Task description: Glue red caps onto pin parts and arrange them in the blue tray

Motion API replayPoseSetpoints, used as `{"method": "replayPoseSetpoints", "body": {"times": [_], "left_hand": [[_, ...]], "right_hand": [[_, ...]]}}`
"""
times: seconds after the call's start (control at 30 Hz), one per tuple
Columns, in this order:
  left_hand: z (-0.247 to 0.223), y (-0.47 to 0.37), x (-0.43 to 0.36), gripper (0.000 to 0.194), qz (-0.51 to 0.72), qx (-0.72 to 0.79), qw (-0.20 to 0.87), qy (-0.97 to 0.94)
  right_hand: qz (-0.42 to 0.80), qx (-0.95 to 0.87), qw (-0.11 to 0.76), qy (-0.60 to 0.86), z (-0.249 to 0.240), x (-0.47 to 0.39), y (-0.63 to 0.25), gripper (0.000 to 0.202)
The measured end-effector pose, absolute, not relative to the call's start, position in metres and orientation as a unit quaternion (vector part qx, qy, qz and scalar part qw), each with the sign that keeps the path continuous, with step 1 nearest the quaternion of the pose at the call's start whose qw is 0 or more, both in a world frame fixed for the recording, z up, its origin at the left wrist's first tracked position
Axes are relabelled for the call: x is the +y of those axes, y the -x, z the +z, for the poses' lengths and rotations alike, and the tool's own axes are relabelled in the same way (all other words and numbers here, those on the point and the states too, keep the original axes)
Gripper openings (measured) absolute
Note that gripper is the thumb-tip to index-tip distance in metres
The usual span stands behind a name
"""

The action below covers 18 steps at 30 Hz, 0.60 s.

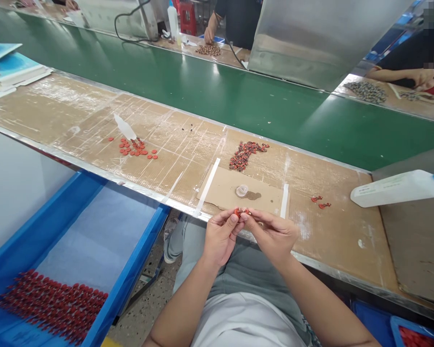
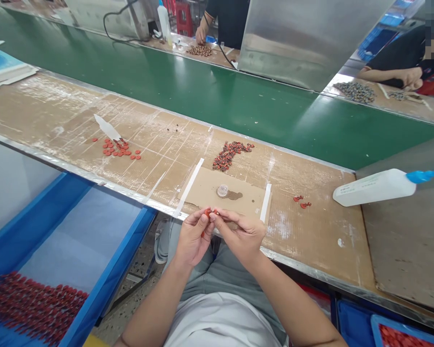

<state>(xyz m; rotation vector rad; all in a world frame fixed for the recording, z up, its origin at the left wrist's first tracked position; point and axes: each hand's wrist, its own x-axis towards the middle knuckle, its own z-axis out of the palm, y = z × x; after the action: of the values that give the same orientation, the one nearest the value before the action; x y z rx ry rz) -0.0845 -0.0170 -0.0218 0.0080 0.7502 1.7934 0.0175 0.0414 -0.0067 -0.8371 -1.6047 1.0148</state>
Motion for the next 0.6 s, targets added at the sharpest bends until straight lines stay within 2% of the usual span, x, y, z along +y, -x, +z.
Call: {"method": "replayPoseSetpoints", "body": {"times": [0.6], "left_hand": [[-0.0126,0.0841,-0.0160,0.027,0.761,0.359,0.539,-0.043]], "right_hand": [[0.386,-0.700,0.495,0.341,-0.0054,0.0461,-0.0254,0.018]]}}
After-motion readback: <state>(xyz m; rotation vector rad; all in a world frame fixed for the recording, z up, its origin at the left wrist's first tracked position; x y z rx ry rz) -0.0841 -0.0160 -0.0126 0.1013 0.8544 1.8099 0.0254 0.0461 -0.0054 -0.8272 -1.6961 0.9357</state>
